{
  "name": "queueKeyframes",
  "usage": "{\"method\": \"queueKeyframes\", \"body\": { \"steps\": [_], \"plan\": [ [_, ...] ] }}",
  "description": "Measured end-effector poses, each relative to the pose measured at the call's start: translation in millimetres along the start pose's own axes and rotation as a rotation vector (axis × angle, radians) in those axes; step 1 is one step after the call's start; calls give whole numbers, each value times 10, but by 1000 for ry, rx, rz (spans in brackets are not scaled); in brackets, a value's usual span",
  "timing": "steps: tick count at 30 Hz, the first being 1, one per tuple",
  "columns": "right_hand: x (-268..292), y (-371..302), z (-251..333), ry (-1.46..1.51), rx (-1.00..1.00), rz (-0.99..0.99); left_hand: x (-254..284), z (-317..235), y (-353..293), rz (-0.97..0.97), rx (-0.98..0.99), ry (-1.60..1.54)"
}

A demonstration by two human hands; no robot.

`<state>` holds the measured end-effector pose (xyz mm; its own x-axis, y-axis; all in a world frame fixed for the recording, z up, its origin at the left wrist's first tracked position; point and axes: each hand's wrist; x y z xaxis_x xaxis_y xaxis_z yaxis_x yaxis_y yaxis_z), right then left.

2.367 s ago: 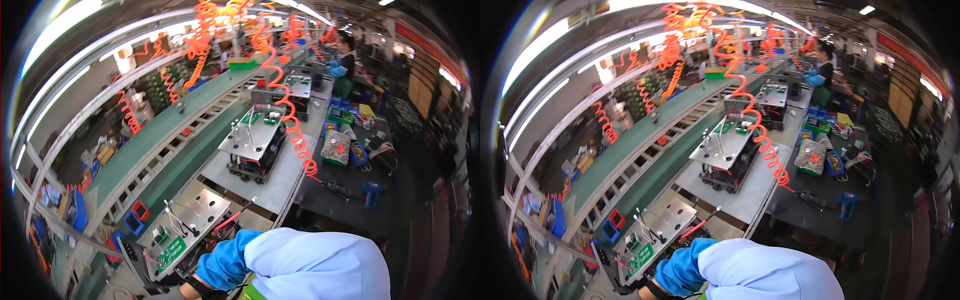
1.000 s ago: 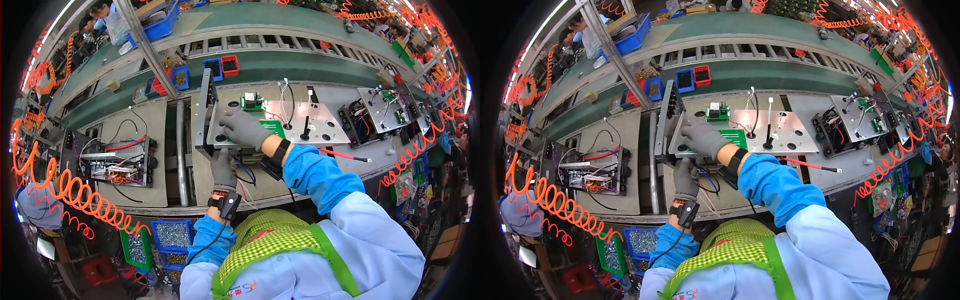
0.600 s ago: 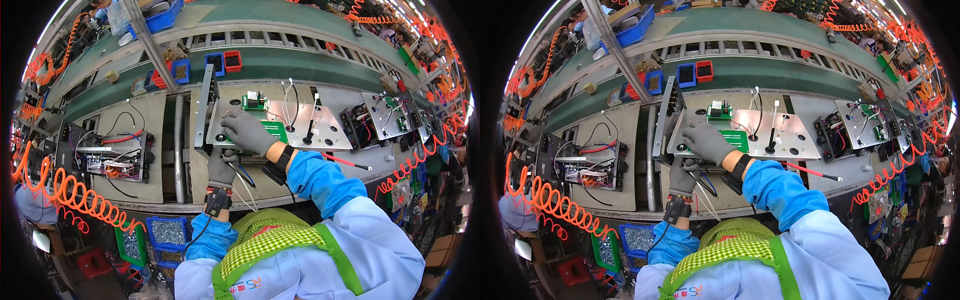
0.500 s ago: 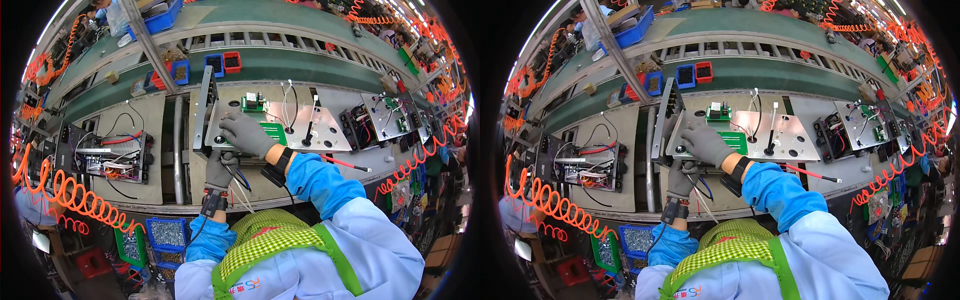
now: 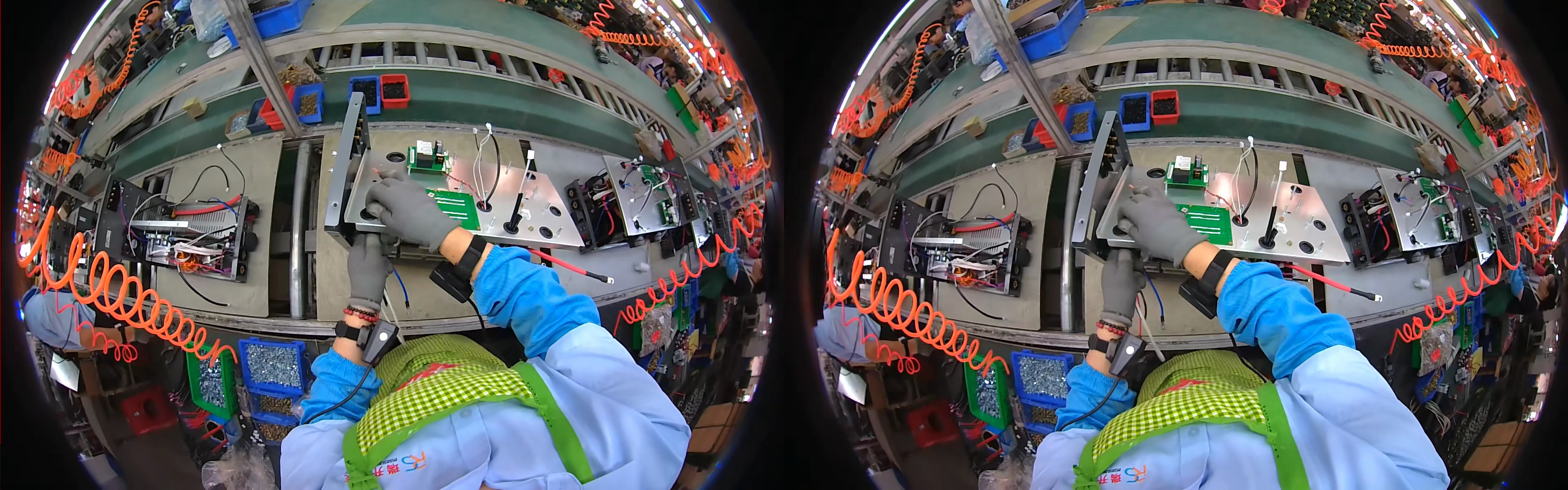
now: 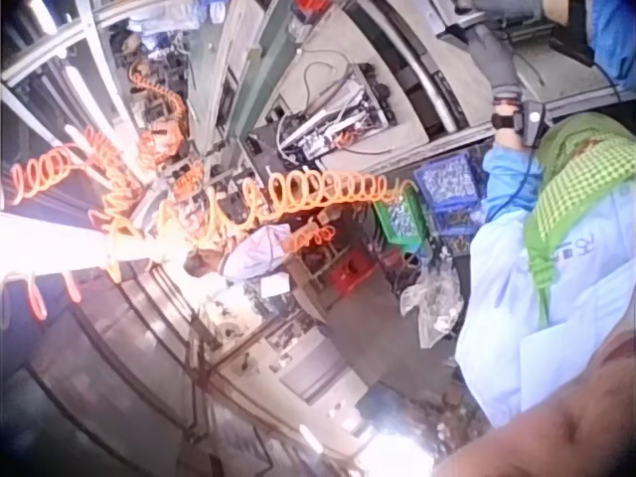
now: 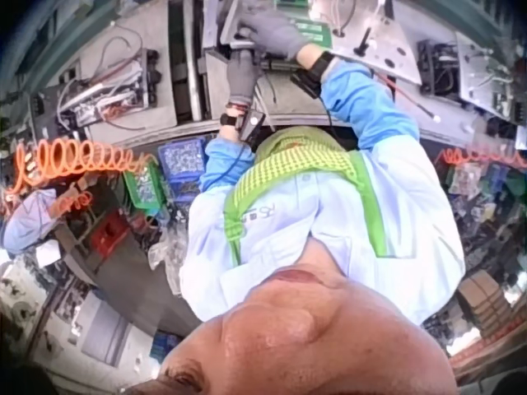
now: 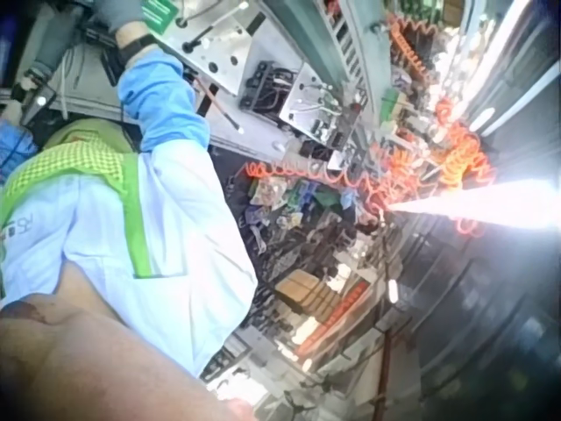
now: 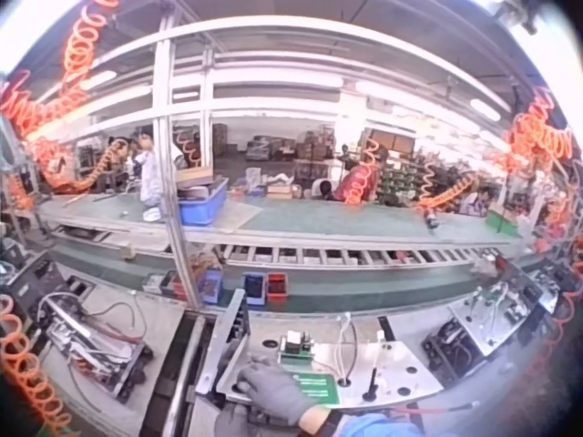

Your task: Assembling and wiring components inside an electronic chassis on a factory assembly line.

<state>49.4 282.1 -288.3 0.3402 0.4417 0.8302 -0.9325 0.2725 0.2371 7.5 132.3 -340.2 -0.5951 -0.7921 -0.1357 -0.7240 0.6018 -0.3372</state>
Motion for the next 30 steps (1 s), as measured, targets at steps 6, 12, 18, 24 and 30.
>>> {"method": "queueKeyframes", "body": {
  "steps": [6, 12, 18, 24, 30],
  "plan": [
    [24, -24, 75, 107, -84, 6, 53, 240, 235, -18, -362, 418],
    [21, -25, 38, 24, 28, 17, 1, 511, 444, -81, -254, 107],
    [53, -28, 76, 95, -4, 43, -1, 174, 190, 2, -215, 157],
    [39, -4, 68, 172, -5, -28, 183, 307, 98, -7, -246, 195],
    [40, 16, -87, 42, -9, 94, 114, 30, 81, 50, -449, 395]
  ]
}}
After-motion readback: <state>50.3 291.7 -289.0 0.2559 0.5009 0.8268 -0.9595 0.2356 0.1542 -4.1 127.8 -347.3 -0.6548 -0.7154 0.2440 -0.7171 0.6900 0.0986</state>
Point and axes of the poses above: each hand's wrist, its own y-axis towards the middle knuckle, its own x-axis out of the back of the hand, z = x × y, and after that the axes turned 3 degrees about y, right-handed
